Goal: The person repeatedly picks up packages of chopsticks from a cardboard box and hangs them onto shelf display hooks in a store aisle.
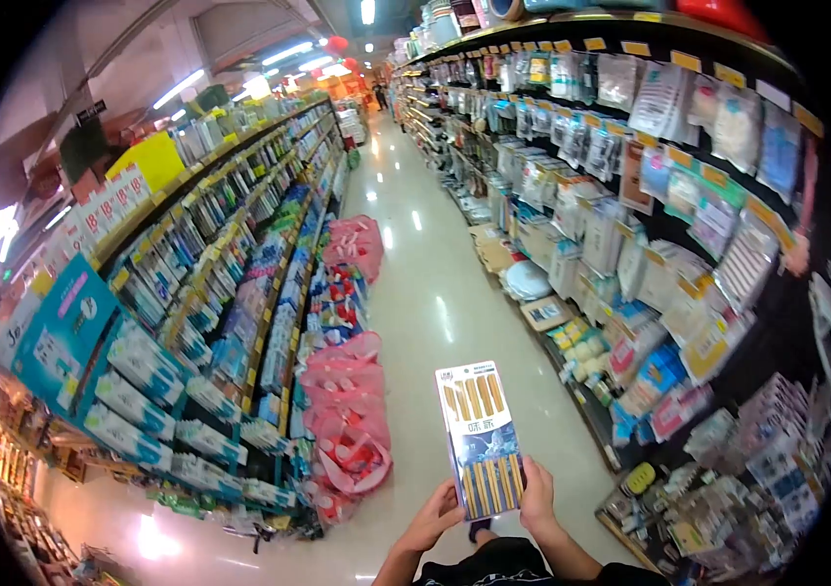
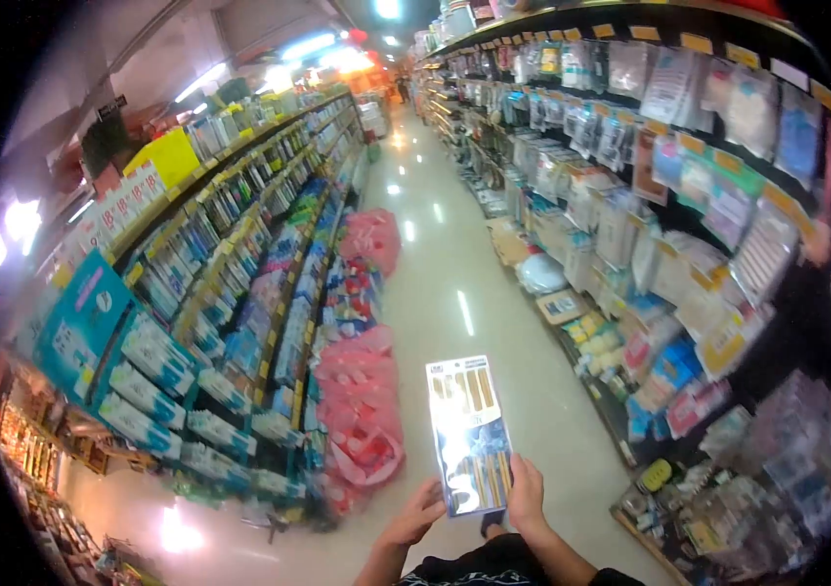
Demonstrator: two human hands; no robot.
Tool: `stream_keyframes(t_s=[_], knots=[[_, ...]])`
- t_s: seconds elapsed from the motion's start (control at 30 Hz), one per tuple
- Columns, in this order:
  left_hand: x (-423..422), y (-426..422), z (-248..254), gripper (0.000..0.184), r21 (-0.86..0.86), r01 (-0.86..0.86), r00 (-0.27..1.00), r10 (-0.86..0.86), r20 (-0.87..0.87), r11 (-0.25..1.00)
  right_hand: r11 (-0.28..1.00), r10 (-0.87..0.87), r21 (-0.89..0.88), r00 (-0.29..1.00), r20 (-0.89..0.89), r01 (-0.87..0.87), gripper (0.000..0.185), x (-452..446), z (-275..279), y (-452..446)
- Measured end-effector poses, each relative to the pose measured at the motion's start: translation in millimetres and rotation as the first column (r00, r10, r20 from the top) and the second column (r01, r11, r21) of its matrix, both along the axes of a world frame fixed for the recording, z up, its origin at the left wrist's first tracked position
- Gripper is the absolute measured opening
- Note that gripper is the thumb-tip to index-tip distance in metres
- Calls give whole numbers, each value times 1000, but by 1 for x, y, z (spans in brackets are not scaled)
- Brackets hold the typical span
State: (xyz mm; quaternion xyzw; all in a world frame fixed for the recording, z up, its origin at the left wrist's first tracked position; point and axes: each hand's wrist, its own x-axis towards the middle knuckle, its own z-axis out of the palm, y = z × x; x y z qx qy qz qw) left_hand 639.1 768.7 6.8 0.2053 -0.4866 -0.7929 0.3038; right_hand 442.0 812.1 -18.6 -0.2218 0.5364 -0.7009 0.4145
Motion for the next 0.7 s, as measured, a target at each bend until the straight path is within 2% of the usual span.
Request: stream_keyframes(t_s=[0.03, 0.1, 0.13, 0.17, 0.23, 0.27, 0.3, 0.4, 0.43, 0.47, 0.5, 0.53, 0.6, 0.7], knots=[[-7, -31, -5, 64, -2, -40, 996, 40, 84, 999, 999, -2, 34, 997, -73, 4, 33, -7, -5, -29], [-22, -92, -7, 63, 132, -102, 994, 97, 46, 986, 1000, 13, 28, 984, -180, -8, 32, -19, 5, -85], [-27, -115, -8, 63, 210, -131, 991, 125, 37, 969, 999, 40, -21, 989, -140, -44, 32, -20, 17, -107], [-33, -138, -9, 64, 157, -237, 971, 229, 66, 959, 995, 64, -74, 993, -103, -72, 31, -22, 35, -130], [-35, -189, -20, 63, 184, -311, 948, 318, -13, 932, 976, 156, -151, 988, -18, -157, 32, -27, 75, -171], [-38, -210, -21, 63, 205, -345, 930, 363, -55, 916, 968, 225, -101, 972, -65, -231, 30, -28, 79, -193], [-47, -221, 6, 62, 247, -464, 876, 481, -11, 851, 953, 292, -49, 949, -114, -299, 29, -32, 81, -217], [-68, -287, 15, 60, 370, -413, 829, 512, -225, 832, 882, 472, 116, 852, -227, -458, 33, -45, 48, -289], [-95, -306, 30, 57, 237, -726, 658, 752, -34, 646, 852, 524, 171, 812, -256, -495, 34, -49, 33, -310], [-96, -329, 12, 55, 219, -727, 677, 732, 77, 650, 816, 577, 227, 767, -280, -531, 36, -54, 18, -332], [-92, -355, -17, 54, 201, -725, 688, 701, 186, 659, 770, 624, 241, 776, -93, -590, 43, -60, 34, -348], [-95, -381, -30, 53, 184, -721, 689, 663, 292, 668, 770, 616, 280, 783, -91, -573, 47, -68, 27, -371], [-109, -438, -49, 53, 163, -763, 647, 734, 209, 626, 771, 595, 346, 798, -93, -534, 55, -84, 11, -418], [-128, -526, -49, 53, 201, -757, 649, 750, 125, 622, 742, 626, 390, 771, -116, -544, 52, -124, -9, -501]])
